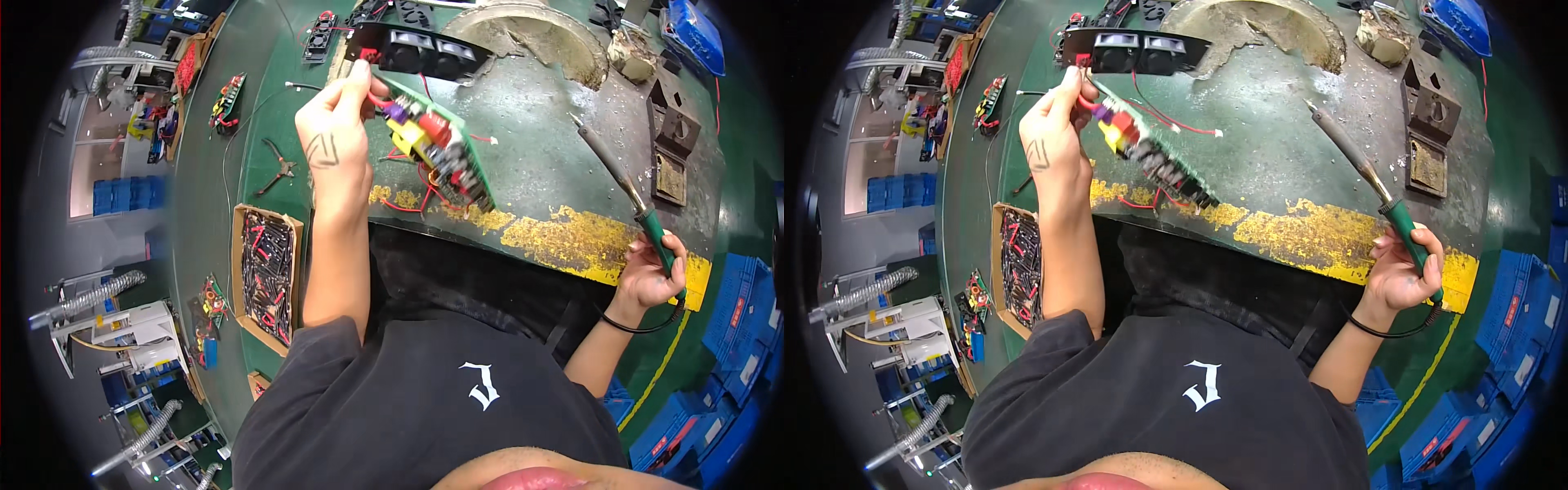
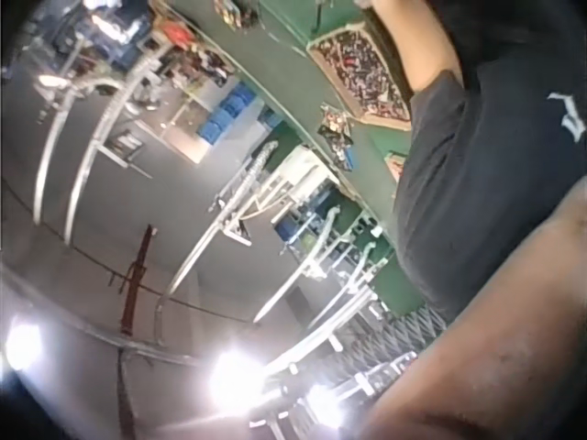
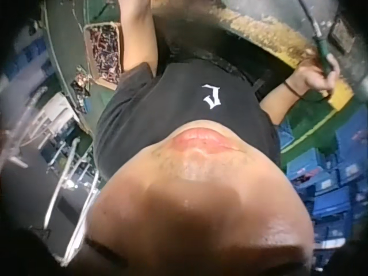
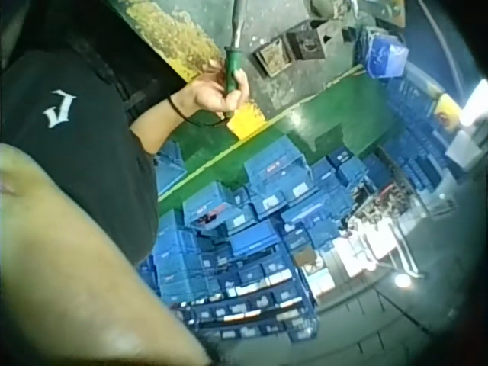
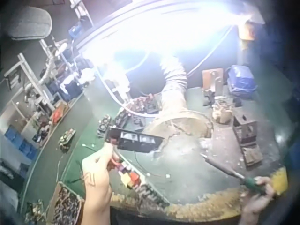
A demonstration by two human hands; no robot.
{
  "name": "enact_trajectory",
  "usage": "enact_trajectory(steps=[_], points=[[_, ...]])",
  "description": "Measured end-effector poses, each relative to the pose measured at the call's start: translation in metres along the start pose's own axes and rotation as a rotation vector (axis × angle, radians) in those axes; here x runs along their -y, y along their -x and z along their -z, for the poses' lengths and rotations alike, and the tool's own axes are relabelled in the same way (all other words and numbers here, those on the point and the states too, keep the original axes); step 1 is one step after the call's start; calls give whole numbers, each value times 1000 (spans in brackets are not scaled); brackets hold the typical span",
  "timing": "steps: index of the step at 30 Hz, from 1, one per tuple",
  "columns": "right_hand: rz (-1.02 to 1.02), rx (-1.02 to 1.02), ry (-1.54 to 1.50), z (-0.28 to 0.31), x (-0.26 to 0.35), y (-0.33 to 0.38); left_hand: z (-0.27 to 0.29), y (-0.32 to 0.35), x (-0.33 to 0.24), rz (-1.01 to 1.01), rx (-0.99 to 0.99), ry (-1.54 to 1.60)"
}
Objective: Soldering wires and components onto electronic circuit boards at a workstation.
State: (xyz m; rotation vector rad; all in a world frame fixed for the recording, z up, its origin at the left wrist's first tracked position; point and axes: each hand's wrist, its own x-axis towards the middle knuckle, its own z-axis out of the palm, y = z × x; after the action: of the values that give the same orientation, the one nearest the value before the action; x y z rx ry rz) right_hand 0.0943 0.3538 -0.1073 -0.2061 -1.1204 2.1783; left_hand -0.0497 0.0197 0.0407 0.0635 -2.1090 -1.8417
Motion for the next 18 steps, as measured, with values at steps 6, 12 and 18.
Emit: enact_trajectory(steps=[6, 12, 18], points=[[6, -10, 12, -4, 1, 0, -27, -28, 27, -273, -65, -359], [-10, -41, 26, -4, 0, 1, -53, -17, 48, -506, -122, -650], [-7, 29, 8, -4, 3, -1, -63, -11, 59, -811, -255, -737]])
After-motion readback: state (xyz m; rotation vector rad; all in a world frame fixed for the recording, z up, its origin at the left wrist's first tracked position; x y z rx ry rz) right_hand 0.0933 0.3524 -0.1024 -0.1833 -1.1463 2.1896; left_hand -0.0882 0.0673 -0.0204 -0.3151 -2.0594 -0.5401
